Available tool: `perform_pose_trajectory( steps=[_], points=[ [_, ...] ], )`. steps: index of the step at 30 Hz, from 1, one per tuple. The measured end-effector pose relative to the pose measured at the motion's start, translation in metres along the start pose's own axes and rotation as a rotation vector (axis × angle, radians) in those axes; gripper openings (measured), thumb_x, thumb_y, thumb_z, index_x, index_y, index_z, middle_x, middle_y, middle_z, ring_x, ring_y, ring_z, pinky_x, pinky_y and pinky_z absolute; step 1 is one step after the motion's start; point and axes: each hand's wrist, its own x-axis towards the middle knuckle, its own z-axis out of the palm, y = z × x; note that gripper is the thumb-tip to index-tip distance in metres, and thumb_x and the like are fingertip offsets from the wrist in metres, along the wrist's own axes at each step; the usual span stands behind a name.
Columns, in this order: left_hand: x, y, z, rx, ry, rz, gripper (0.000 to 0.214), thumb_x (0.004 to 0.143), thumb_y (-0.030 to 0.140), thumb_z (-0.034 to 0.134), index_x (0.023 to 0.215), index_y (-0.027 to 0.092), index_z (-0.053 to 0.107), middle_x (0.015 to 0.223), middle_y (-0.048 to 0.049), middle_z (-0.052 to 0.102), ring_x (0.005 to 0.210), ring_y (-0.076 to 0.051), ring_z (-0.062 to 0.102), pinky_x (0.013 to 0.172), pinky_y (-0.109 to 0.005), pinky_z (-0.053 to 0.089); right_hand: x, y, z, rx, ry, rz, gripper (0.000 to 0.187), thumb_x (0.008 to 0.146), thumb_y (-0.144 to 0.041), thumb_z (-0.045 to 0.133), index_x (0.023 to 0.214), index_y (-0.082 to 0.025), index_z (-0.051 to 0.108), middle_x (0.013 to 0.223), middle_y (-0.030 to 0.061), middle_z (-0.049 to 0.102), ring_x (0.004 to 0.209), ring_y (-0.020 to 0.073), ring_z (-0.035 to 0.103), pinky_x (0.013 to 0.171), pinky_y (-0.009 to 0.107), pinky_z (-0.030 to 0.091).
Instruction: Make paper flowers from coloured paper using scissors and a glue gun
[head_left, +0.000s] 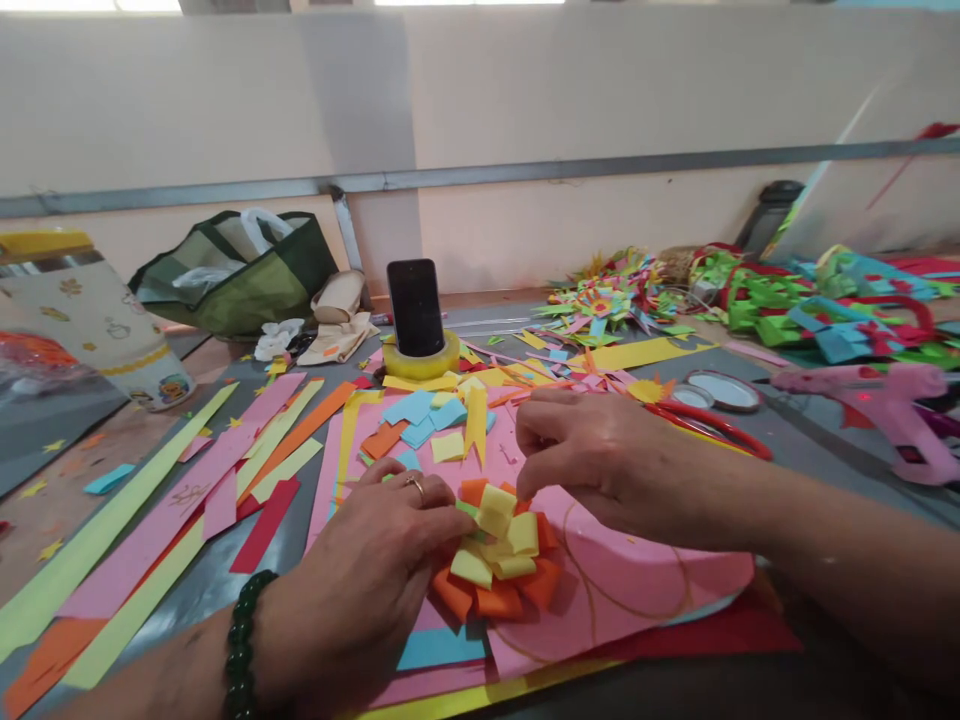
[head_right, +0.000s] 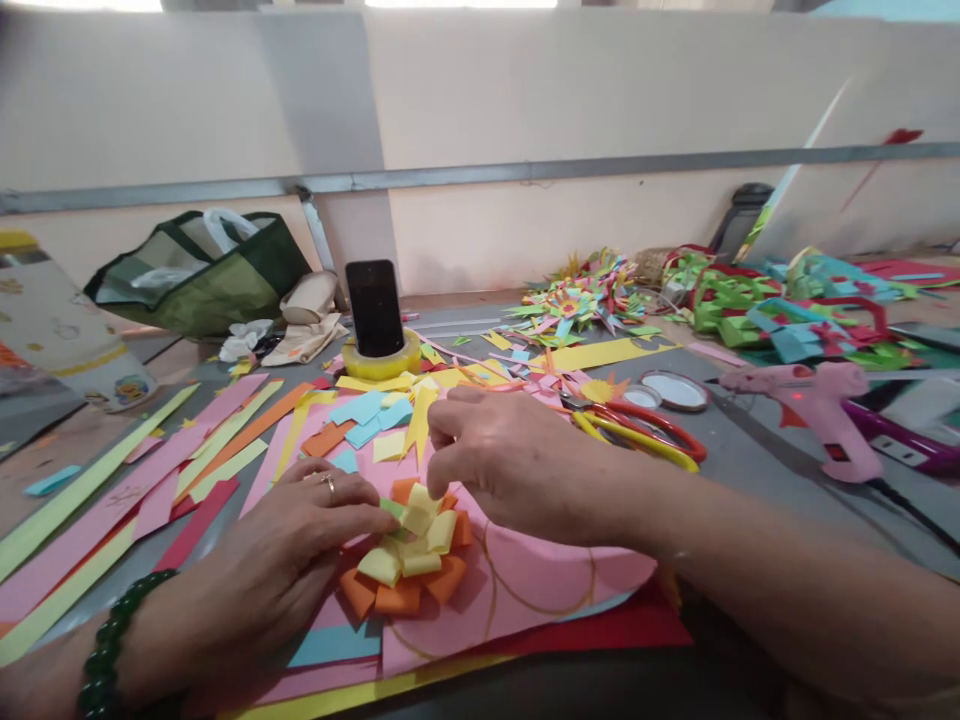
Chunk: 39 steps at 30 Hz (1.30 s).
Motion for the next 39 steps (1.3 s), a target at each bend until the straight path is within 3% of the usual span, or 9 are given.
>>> perform_pose_trajectory(
  steps=[5, 11, 17, 27, 31, 34, 36, 39],
  points=[
    [0.000, 0.001, 0.000, -0.009, -0.020, 0.003, 0.029, 0.089, 0.010, 0.041, 0.088, 0.023, 0.066, 0.088, 0.0006, 0.061, 0.080, -0.016, 0.053, 0.081, -0.037, 0.031, 0.004, -0.001, 0.010, -0.010, -0.218, 0.007, 0.036, 0.078, 0.001, 0.052, 0.093, -0.024, 0.073, 0.078, 0.0022, 0.051, 0.073, 0.0136, 0.046, 0.056, 0.025, 0.027],
    [0.000, 0.002, 0.001, 0.022, -0.013, 0.007, 0.030, 0.089, 0.009, 0.040, 0.089, 0.024, 0.066, 0.088, 0.0003, 0.061, 0.081, -0.017, 0.053, 0.082, -0.038, 0.030, 0.010, 0.001, 0.020, -0.006, -0.261, -0.020, 0.028, 0.079, -0.005, 0.054, 0.089, -0.024, 0.072, 0.077, 0.0025, 0.052, 0.074, 0.0150, 0.045, 0.055, 0.025, 0.025],
    [0.001, 0.001, -0.001, 0.009, 0.011, 0.005, 0.027, 0.090, 0.011, 0.042, 0.087, 0.023, 0.066, 0.088, 0.0021, 0.064, 0.082, -0.015, 0.055, 0.087, -0.036, 0.030, 0.010, -0.002, 0.018, 0.041, -0.262, -0.011, 0.037, 0.076, -0.003, 0.055, 0.099, -0.027, 0.071, 0.079, 0.0022, 0.053, 0.075, 0.0151, 0.046, 0.057, 0.025, 0.028],
    [0.000, 0.002, -0.003, 0.028, 0.015, 0.007, 0.028, 0.089, 0.010, 0.042, 0.085, 0.023, 0.067, 0.090, 0.0018, 0.064, 0.083, -0.015, 0.056, 0.086, -0.036, 0.031, 0.009, -0.002, 0.015, 0.110, -0.245, 0.055, 0.036, 0.072, 0.001, 0.054, 0.089, -0.024, 0.073, 0.078, 0.0020, 0.055, 0.073, 0.0137, 0.050, 0.059, 0.023, 0.033],
    [0.002, 0.000, -0.003, 0.019, 0.031, -0.003, 0.025, 0.087, 0.010, 0.043, 0.084, 0.023, 0.065, 0.088, 0.0016, 0.064, 0.082, -0.015, 0.056, 0.086, -0.036, 0.032, 0.008, 0.000, 0.010, 0.129, -0.149, 0.270, 0.027, 0.078, -0.003, 0.046, 0.087, -0.018, 0.067, 0.086, 0.0041, 0.061, 0.077, 0.0151, 0.054, 0.065, 0.025, 0.036],
    [0.004, -0.003, -0.001, 0.008, 0.098, -0.040, 0.022, 0.082, 0.006, 0.044, 0.082, 0.020, 0.061, 0.078, 0.0020, 0.063, 0.075, -0.014, 0.055, 0.087, -0.036, 0.033, 0.007, 0.002, 0.013, 0.174, -0.134, 0.387, 0.015, 0.085, -0.019, 0.046, 0.091, -0.017, 0.060, 0.082, 0.0040, 0.064, 0.072, 0.0161, 0.055, 0.063, 0.027, 0.037],
    [0.005, -0.006, 0.001, 0.002, 0.171, -0.073, 0.019, 0.080, 0.007, 0.046, 0.082, 0.019, 0.060, 0.078, 0.0012, 0.064, 0.076, -0.016, 0.055, 0.084, -0.036, 0.036, 0.007, 0.004, 0.019, 0.259, -0.147, 0.389, 0.013, 0.079, -0.025, 0.054, 0.090, -0.018, 0.057, 0.079, 0.0019, 0.063, 0.067, 0.0149, 0.054, 0.058, 0.025, 0.037],
    [0.007, -0.011, 0.003, -0.024, 0.236, -0.106, 0.018, 0.080, 0.013, 0.050, 0.092, 0.019, 0.062, 0.086, -0.0018, 0.065, 0.083, -0.018, 0.056, 0.080, -0.035, 0.039, 0.009, 0.006, 0.030, 0.439, -0.126, 0.401, 0.024, 0.067, -0.013, 0.060, 0.090, -0.017, 0.054, 0.079, 0.0004, 0.061, 0.065, 0.0129, 0.053, 0.054, 0.022, 0.038]
  ],
)
